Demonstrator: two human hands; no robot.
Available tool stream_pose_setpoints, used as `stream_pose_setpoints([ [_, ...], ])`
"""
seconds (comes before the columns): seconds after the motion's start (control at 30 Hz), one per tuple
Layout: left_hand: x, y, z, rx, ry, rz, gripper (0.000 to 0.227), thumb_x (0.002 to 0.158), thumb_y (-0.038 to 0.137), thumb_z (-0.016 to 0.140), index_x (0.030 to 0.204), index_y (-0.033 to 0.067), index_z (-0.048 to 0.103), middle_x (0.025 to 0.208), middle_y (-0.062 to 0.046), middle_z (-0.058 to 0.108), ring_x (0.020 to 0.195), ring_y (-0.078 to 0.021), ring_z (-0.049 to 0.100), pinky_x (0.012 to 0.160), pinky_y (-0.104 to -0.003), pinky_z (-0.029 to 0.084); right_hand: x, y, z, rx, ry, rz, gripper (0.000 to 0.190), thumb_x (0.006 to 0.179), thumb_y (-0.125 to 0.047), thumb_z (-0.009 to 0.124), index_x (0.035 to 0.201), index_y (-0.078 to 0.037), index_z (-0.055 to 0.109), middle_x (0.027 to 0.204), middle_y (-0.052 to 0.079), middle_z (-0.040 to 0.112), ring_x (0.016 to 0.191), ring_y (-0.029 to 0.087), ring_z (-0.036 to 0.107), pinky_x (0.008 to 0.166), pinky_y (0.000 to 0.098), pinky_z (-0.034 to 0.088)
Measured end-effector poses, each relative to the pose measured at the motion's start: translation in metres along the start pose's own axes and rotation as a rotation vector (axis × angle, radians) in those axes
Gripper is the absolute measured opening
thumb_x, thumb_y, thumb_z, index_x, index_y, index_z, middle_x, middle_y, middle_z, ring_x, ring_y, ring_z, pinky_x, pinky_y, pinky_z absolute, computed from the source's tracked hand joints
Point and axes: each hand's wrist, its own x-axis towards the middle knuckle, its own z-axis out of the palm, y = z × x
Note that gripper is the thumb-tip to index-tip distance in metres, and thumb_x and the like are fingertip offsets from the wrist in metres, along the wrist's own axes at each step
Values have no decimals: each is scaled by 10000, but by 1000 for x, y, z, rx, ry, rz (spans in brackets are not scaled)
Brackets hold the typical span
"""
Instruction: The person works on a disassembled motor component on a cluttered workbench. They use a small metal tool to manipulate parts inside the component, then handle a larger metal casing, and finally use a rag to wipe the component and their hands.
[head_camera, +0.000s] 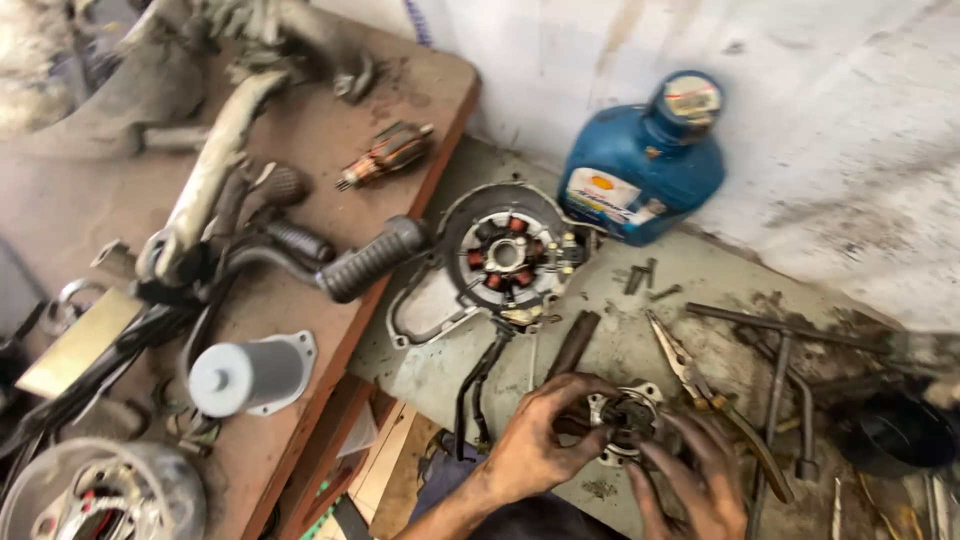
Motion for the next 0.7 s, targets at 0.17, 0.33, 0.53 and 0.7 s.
stream_pose_setpoints([
  [0.17, 3, -2, -13, 57, -27, 151, 407, 924, 102, 731, 1324, 73, 663, 1275, -129, 694, 1040, -234, 713, 891, -344, 578, 13, 5, 8, 22, -68, -53, 318, 881, -242, 713, 1169, -108, 690, 1317, 116, 588, 1323, 321, 529, 1151, 497, 473],
  [0.33, 13, -9, -20, 118, -114, 267, 471, 887, 110, 719, 1349, 68, 640, 1304, -156, 676, 1184, -305, 687, 1018, -383, 568, -6, 41, 23, -80, -68, -26, 237, 869, -252, 723, 1068, -123, 712, 1168, 50, 672, 1234, 270, 570, 1089, 466, 497],
  [0.53, 11, -19, -23, 115, -80, 277, 431, 894, 120, 699, 1316, 66, 633, 1370, -161, 635, 1250, -327, 650, 1014, -386, 580, -16, 85, 34, -28, -138, -43, 158, 857, -223, 740, 990, -140, 728, 1050, 23, 734, 1122, 242, 644, 1059, 447, 525],
  [0.7, 14, -46, -20, 174, -144, 462, 278, 1040, 142, 676, 1290, 72, 576, 1296, -135, 634, 1189, -305, 654, 1018, -385, 582, -25, 137, 48, -36, -301, -14, 167, 799, -244, 781, 930, -146, 747, 963, 31, 765, 985, 228, 743, 1005, 463, 582],
])
